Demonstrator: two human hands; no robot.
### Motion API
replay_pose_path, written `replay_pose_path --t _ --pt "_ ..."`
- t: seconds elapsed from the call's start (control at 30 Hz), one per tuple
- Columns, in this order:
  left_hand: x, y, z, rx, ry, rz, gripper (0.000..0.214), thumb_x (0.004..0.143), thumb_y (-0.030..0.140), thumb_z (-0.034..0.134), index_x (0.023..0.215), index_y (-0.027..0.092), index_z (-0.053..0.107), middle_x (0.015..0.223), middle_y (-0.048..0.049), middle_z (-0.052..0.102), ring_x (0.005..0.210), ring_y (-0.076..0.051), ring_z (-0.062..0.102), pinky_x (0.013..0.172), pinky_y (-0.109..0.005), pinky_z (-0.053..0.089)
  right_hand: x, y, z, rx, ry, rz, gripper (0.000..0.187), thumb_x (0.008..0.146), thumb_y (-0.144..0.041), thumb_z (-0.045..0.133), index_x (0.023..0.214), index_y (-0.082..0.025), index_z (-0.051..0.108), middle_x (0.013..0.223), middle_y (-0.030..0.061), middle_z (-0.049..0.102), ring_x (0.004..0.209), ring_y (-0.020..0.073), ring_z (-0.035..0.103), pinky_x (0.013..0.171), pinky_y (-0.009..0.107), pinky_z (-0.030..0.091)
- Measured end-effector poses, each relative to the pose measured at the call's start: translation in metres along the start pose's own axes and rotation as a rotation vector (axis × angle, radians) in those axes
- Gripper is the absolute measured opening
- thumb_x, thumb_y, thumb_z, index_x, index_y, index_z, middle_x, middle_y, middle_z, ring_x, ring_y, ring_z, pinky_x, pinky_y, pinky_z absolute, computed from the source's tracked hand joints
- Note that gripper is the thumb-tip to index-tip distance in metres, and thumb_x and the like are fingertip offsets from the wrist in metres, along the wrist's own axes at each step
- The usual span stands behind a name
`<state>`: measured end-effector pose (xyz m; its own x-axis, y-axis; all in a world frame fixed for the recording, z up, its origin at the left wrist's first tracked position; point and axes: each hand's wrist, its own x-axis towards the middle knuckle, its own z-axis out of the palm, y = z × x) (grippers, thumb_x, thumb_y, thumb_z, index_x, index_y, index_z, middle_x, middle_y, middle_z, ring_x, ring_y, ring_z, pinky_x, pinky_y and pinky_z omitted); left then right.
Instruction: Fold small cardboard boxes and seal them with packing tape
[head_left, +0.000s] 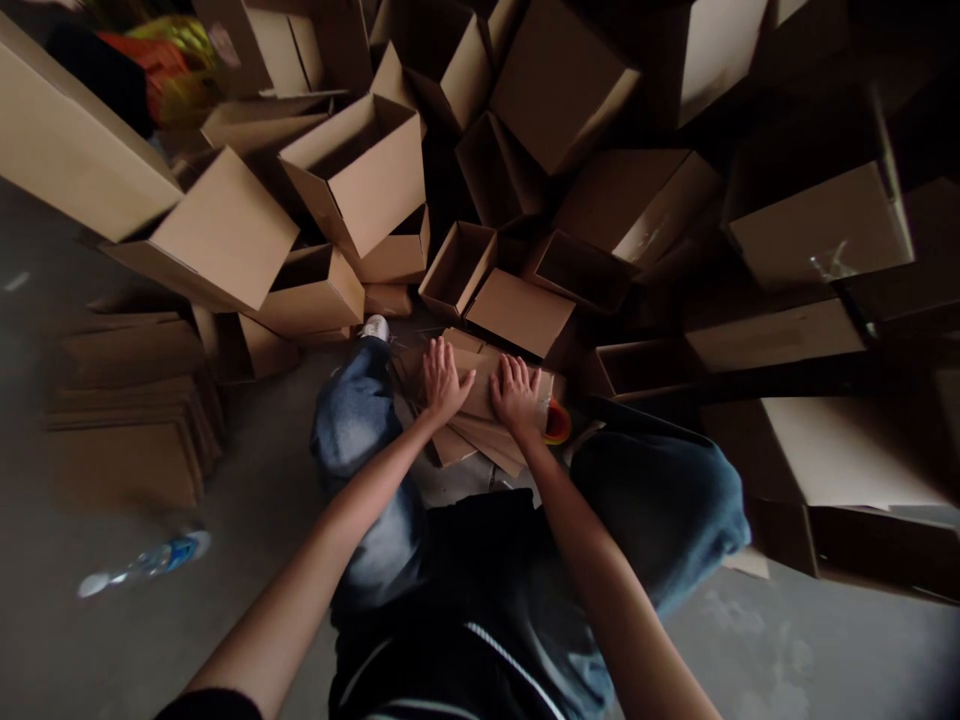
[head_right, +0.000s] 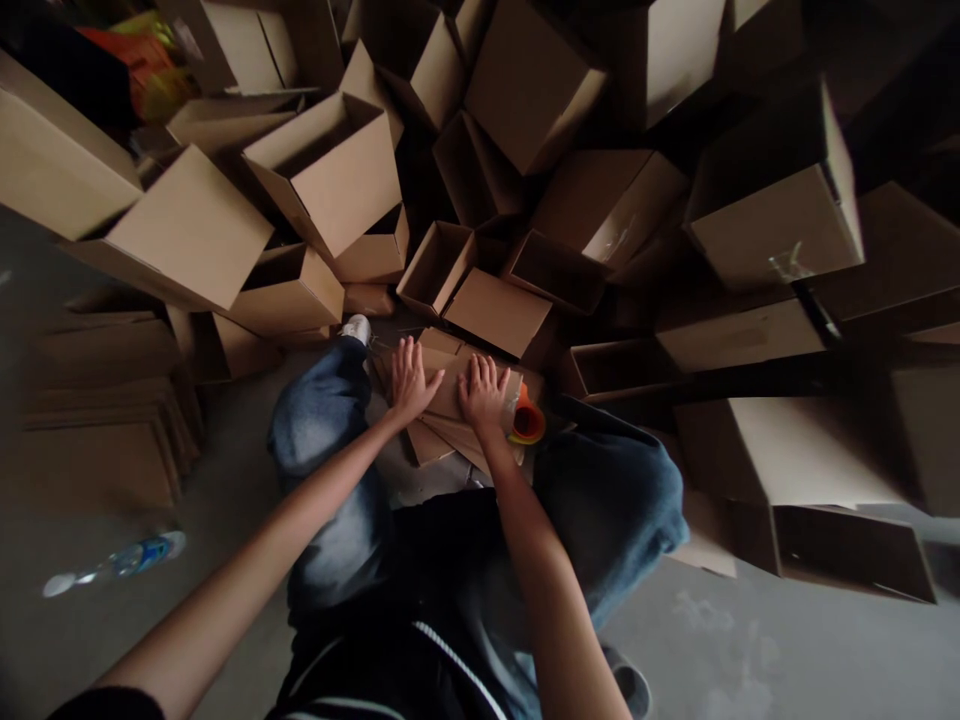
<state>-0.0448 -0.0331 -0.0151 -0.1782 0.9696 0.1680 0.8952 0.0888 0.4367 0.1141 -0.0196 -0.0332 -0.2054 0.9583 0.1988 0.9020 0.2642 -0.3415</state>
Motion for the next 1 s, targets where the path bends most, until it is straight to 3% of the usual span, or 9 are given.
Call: replay_pose_path --t 0.1,0.33,0.5,0.63,0.77,0.87,1.0 --pt "0.0 0.0 -0.002 0.081 -0.032 -0.055 0.081 0.093 0.051 0.054 0.153 0.0 0.034 0.163 -0.0249 0.027 0.153 -0.037 0.022 0.123 -0.05 0.024 0.0 -0.001 -0.001 -0.001 0.005 0.005 0.054 0.105 -0.037 0.027 0.15 -0.012 0.045 0.151 0.0147 0.052 0.147 0.0273 0.036 0.122 0.058 0.013" --pt "-0.002 0.001 -0.003 0.144 -0.065 -0.027 0.077 0.096 0.05 0.046 0.155 0.002 0.033 0.165 -0.0238 0.023 0.151 -0.039 0.024 0.12 -0.052 0.026 0.001 0.0 -0.001 0.021 0.002 0.002 0.055 0.104 -0.038 0.028 0.149 -0.011 0.046 0.151 0.0155 0.052 0.146 0.0282 0.036 0.122 0.057 0.012" --pt "0.005 -0.011 -0.011 0.043 -0.053 0.012 0.089 0.089 0.055 0.06 0.156 0.005 0.028 0.159 -0.0263 0.033 0.145 -0.04 0.035 0.118 -0.052 0.029 0.001 0.0 -0.001 0.026 -0.01 0.008 0.055 0.104 -0.038 0.029 0.15 -0.012 0.045 0.151 0.0155 0.051 0.146 0.0274 0.036 0.122 0.058 0.011" --pt "0.013 -0.018 -0.017 -0.082 -0.032 -0.186 0.115 0.076 0.06 0.077 0.155 -0.002 0.021 0.149 -0.0326 0.043 0.139 -0.041 0.044 0.114 -0.045 0.036 0.0 -0.001 -0.002 0.024 -0.02 0.013 0.055 0.105 -0.038 0.028 0.15 -0.012 0.045 0.152 0.0154 0.051 0.147 0.0276 0.035 0.122 0.057 0.01" --pt "0.014 -0.016 -0.02 -0.178 -0.15 -0.39 0.107 0.072 0.064 0.08 0.148 0.002 0.037 0.142 -0.0305 0.053 0.133 -0.04 0.053 0.105 -0.039 0.044 0.0 -0.001 -0.002 0.016 -0.025 0.012 0.055 0.105 -0.038 0.028 0.151 -0.011 0.044 0.152 0.0155 0.05 0.147 0.0274 0.034 0.122 0.057 0.011" --pt "0.015 -0.015 -0.024 -0.198 -0.232 -0.418 0.093 0.072 0.066 0.08 0.138 0.008 0.049 0.13 -0.0253 0.064 0.123 -0.038 0.062 0.099 -0.038 0.048 0.0 0.0 -0.001 0.011 -0.019 0.009 0.056 0.105 -0.038 0.028 0.151 -0.011 0.043 0.152 0.0157 0.05 0.147 0.0275 0.034 0.122 0.058 0.012" --pt "0.017 -0.016 -0.027 -0.161 -0.231 -0.411 0.09 0.074 0.065 0.079 0.138 0.008 0.05 0.13 -0.0258 0.065 0.123 -0.039 0.062 0.1 -0.039 0.047 0.0 0.001 0.001 0.016 -0.003 0.0 0.056 0.105 -0.038 0.027 0.15 -0.011 0.044 0.151 0.0157 0.051 0.146 0.0277 0.036 0.122 0.058 0.013"
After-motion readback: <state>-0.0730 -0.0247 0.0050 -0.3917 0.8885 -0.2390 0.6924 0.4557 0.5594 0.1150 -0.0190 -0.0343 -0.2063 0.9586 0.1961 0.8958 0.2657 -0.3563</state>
